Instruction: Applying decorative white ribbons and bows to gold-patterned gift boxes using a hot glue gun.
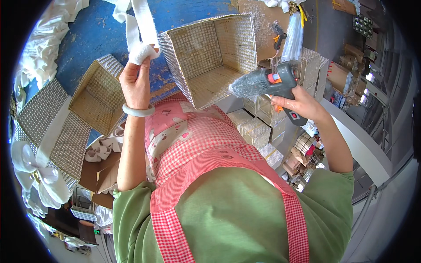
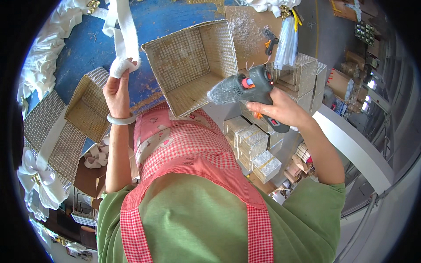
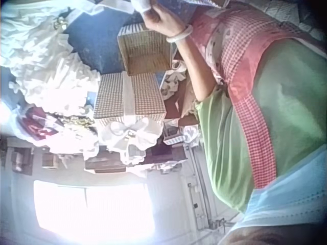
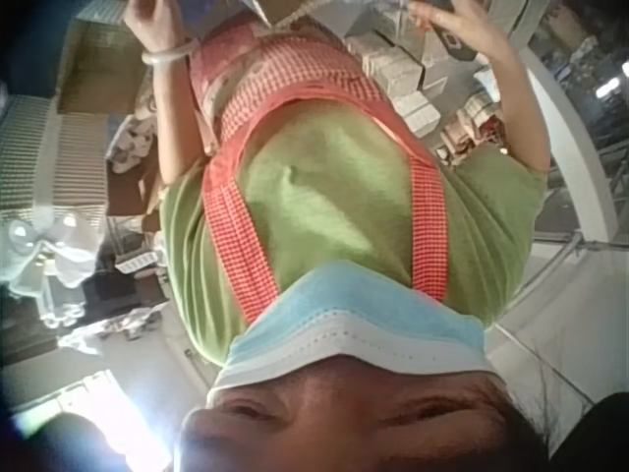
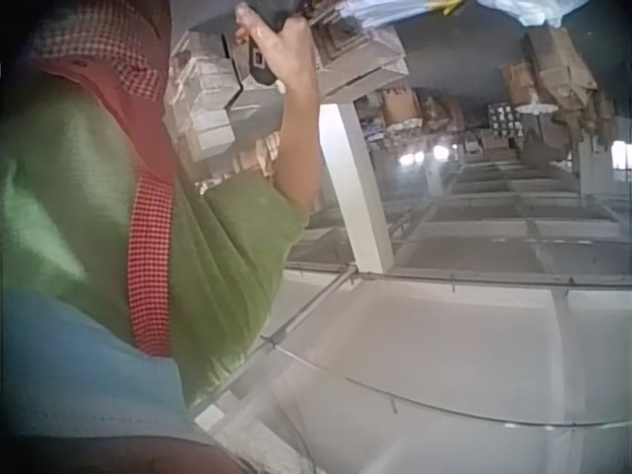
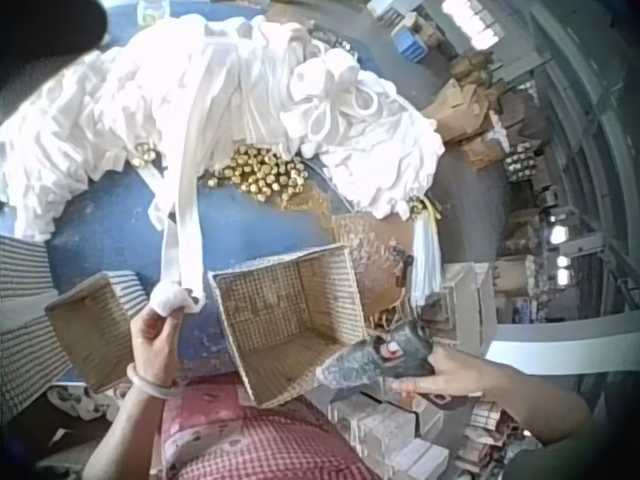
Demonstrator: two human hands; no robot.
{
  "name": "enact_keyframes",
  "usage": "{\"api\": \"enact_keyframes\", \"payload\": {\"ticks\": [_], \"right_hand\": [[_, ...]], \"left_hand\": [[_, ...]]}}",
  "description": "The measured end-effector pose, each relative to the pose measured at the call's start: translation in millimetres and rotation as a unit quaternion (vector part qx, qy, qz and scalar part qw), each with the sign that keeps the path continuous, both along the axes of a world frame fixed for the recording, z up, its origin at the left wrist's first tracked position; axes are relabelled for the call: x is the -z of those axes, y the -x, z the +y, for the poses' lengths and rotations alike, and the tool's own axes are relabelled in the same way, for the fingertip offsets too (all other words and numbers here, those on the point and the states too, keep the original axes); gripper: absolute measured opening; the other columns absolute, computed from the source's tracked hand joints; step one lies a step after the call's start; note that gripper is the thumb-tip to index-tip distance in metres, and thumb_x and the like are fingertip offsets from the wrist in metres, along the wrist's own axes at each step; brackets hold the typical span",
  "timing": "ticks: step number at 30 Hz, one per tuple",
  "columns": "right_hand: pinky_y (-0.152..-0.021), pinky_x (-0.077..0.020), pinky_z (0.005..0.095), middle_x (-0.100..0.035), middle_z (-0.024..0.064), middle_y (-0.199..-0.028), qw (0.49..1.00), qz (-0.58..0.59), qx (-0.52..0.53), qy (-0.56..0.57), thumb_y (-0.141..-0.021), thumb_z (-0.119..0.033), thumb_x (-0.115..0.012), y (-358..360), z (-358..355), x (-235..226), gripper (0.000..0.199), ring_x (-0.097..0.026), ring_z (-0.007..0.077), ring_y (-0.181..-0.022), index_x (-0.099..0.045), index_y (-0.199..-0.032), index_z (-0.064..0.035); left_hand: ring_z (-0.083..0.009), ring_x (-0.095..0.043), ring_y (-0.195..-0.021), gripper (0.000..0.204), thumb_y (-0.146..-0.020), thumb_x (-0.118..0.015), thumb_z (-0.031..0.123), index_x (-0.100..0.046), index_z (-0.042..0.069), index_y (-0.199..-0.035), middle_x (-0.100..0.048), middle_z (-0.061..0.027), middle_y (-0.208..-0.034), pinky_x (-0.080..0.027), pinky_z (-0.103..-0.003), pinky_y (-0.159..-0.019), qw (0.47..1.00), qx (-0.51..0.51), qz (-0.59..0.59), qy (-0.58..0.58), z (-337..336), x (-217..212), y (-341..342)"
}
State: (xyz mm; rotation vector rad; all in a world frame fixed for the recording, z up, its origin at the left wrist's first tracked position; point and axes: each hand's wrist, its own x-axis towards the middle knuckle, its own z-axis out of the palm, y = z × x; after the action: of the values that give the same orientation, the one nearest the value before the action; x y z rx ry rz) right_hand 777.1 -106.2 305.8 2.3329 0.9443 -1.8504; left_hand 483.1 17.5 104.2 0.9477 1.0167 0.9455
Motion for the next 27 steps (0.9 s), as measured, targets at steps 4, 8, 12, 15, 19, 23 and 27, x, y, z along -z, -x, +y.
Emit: {"api": "enact_keyframes", "payload": {"ticks": [4, 8, 12, 15, 19, 23, 27], "right_hand": [[-0.067, -0.0470, 0.0284, -0.058, 0.0076, -0.084, 0.998, 0.000, -0.025, 0.051, -0.085, -0.024, -0.063, -4, 6, -8, 0.031, -0.058, 0.0138, -0.073, -0.052, -0.101, 0.0005], [-0.066, -0.0447, 0.0292, -0.060, 0.0035, -0.071, 1.000, 0.005, -0.027, 0.010, -0.082, -0.036, -0.064, 0, 7, -3, 0.037, -0.057, 0.0132, -0.068, -0.057, -0.097, -0.0024], [-0.064, -0.0453, 0.0290, -0.059, 0.0039, -0.074, 0.997, -0.027, -0.058, 0.035, -0.083, -0.034, -0.064, -12, 0, -1, 0.037, -0.057, 0.0125, -0.069, -0.056, -0.099, -0.0017], [-0.065, -0.0461, 0.0285, -0.060, 0.0043, -0.077, 1.000, 0.008, -0.004, 0.018, -0.083, -0.030, -0.064, -11, -4, -14, 0.034, -0.058, 0.0123, -0.070, -0.055, -0.100, -0.0015], [-0.071, -0.0486, 0.0302, -0.060, 0.0076, -0.087, 0.968, 0.172, 0.181, -0.032, -0.085, -0.021, -0.061, -21, -19, -20, 0.028, -0.060, 0.0173, -0.078, -0.053, -0.101, 0.0010], [-0.072, -0.0490, 0.0314, -0.059, 0.0111, -0.095, 0.920, 0.200, 0.281, -0.185, -0.086, -0.042, -0.053, -61, -53, -2, 0.044, -0.061, 0.0239, -0.090, -0.053, -0.103, -0.0019], [-0.067, -0.0487, 0.0268, -0.062, 0.0078, -0.096, 0.892, 0.140, 0.354, -0.243, -0.090, -0.043, -0.047, -120, -72, 69, 0.042, -0.061, 0.0189, -0.091, -0.053, -0.107, -0.0047]], "left_hand": [[-0.0157, -0.060, -0.098, 0.024, -0.088, -0.055, 0.007, -0.060, 0.000, -0.111, -0.065, -0.0096, -0.102, -0.046, -0.029, -0.089, 1.000, 0.002, 0.011, 0.008, -1, 8, 4], [-0.0163, -0.060, -0.098, 0.024, -0.089, -0.055, 0.007, -0.059, 0.000, -0.112, -0.065, -0.0097, -0.103, -0.045, -0.030, -0.090, 1.000, -0.004, -0.011, 0.007, 1, 3, 0], [-0.0172, -0.060, -0.099, 0.024, -0.089, -0.054, 0.008, -0.059, 0.000, -0.111, -0.064, -0.0103, -0.103, -0.045, -0.031, -0.091, 1.000, 0.002, 0.007, 0.009, 4, -3, -3], [-0.0174, -0.059, -0.100, 0.023, -0.090, -0.053, 0.008, -0.059, -0.001, -0.110, -0.064, -0.0111, -0.104, -0.044, -0.031, -0.092, 1.000, -0.006, -0.011, -0.009, 7, 3, -3], [-0.0183, -0.060, -0.099, 0.023, -0.090, -0.053, 0.007, -0.058, -0.002, -0.110, -0.063, -0.0114, -0.106, -0.042, -0.031, -0.094, 0.998, -0.024, -0.029, -0.043, 20, -11, -1], [-0.0217, -0.061, -0.096, 0.020, -0.089, -0.052, 0.001, -0.058, -0.004, -0.108, -0.063, -0.0138, -0.104, -0.043, -0.034, -0.093, 0.986, -0.084, -0.023, -0.143, 44, -62, 2], [-0.0222, -0.061, -0.097, 0.024, -0.088, -0.054, 0.004, -0.058, -0.005, -0.110, -0.063, -0.0134, -0.103, -0.044, -0.032, -0.093, 0.961, -0.145, 0.001, -0.237, 63, -129, 9]]}}
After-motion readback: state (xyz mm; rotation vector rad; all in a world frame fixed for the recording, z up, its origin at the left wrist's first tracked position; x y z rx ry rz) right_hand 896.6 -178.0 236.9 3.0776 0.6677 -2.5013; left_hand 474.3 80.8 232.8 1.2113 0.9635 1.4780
